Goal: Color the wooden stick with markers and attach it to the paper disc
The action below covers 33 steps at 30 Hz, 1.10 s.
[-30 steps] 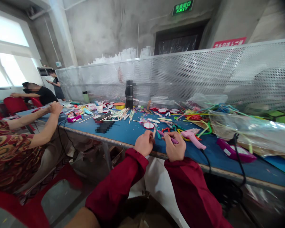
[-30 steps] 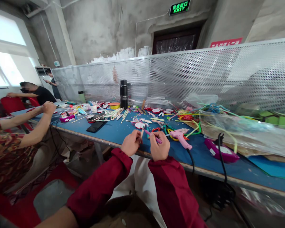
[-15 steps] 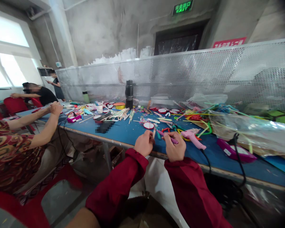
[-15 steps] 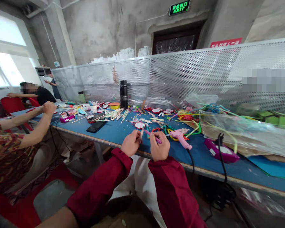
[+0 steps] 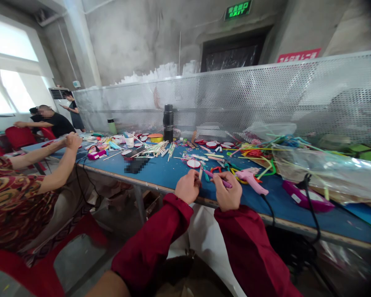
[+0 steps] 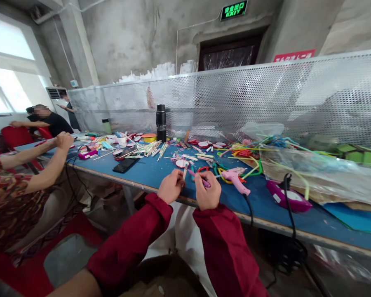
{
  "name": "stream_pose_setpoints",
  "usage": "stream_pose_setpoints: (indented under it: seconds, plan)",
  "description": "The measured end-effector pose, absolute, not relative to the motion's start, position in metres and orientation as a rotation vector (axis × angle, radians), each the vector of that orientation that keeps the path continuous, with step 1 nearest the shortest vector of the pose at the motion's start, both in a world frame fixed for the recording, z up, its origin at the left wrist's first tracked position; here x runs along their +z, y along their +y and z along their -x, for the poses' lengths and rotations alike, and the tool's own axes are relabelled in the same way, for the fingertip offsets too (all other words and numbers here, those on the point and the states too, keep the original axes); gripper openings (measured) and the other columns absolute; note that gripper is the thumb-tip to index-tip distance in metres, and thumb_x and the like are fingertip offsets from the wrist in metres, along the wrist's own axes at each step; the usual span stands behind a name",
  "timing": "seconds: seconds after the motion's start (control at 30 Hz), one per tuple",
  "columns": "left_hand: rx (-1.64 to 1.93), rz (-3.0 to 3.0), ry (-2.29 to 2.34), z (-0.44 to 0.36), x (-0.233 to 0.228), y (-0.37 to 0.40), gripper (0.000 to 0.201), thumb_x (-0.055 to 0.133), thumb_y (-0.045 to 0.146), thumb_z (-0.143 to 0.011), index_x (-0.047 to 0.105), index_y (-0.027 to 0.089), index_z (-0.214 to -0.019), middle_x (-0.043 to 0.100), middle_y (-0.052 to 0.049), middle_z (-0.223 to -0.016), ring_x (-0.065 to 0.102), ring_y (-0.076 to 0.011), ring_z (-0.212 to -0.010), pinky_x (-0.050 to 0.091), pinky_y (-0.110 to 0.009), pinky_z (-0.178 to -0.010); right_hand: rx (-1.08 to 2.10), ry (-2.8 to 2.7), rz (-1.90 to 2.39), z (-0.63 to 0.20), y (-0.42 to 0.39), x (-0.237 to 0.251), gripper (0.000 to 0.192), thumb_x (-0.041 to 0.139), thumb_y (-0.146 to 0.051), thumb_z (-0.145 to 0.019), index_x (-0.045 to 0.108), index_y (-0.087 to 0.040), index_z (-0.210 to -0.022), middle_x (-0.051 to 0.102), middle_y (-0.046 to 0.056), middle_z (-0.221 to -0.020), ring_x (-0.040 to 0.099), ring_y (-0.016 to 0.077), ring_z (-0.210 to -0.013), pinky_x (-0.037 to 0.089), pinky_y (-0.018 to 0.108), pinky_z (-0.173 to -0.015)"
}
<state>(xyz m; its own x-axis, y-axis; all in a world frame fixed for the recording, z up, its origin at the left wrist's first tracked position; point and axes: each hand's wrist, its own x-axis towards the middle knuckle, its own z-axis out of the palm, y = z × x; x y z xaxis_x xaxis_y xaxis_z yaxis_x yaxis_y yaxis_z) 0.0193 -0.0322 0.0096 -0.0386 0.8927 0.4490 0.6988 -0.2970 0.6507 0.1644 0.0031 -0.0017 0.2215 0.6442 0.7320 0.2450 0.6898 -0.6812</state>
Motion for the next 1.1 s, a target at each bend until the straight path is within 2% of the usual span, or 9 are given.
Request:
stream_pose_setpoints:
  seconds: [0.2, 1.1]
  plan:
    - [1.255, -1.998, 1.697, -0.0192, 0.0098, -0.0319, 0.019, 0.052, 0.010, -0.090, 0.054, 0.024, -0.104, 0.075, 0.000, -0.086, 0.069, -0.0182, -0.077, 0.050, -0.029, -0.075, 0.328, -1.364, 0.803, -0.1646, 0.0044, -0.0039, 0.017, 0.066, -0.033, -0.088, 0.066, -0.022, -0.076, 0.068, -0.001, -0.068, 0.063, 0.0179, -0.066, 0.047, 0.031, -0.068]
    - [1.237, -2.011, 1.716, -0.0196, 0.0103, -0.0319, 0.019, 0.051, 0.011, -0.091, 0.054, 0.024, -0.104, 0.076, -0.001, -0.089, 0.071, -0.0198, -0.083, 0.052, -0.031, -0.080, 0.283, -1.358, 0.834, -0.1639, 0.0025, -0.0009, 0.018, 0.064, -0.034, -0.089, 0.066, -0.022, -0.075, 0.068, -0.001, -0.068, 0.063, 0.0181, -0.067, 0.047, 0.031, -0.069]
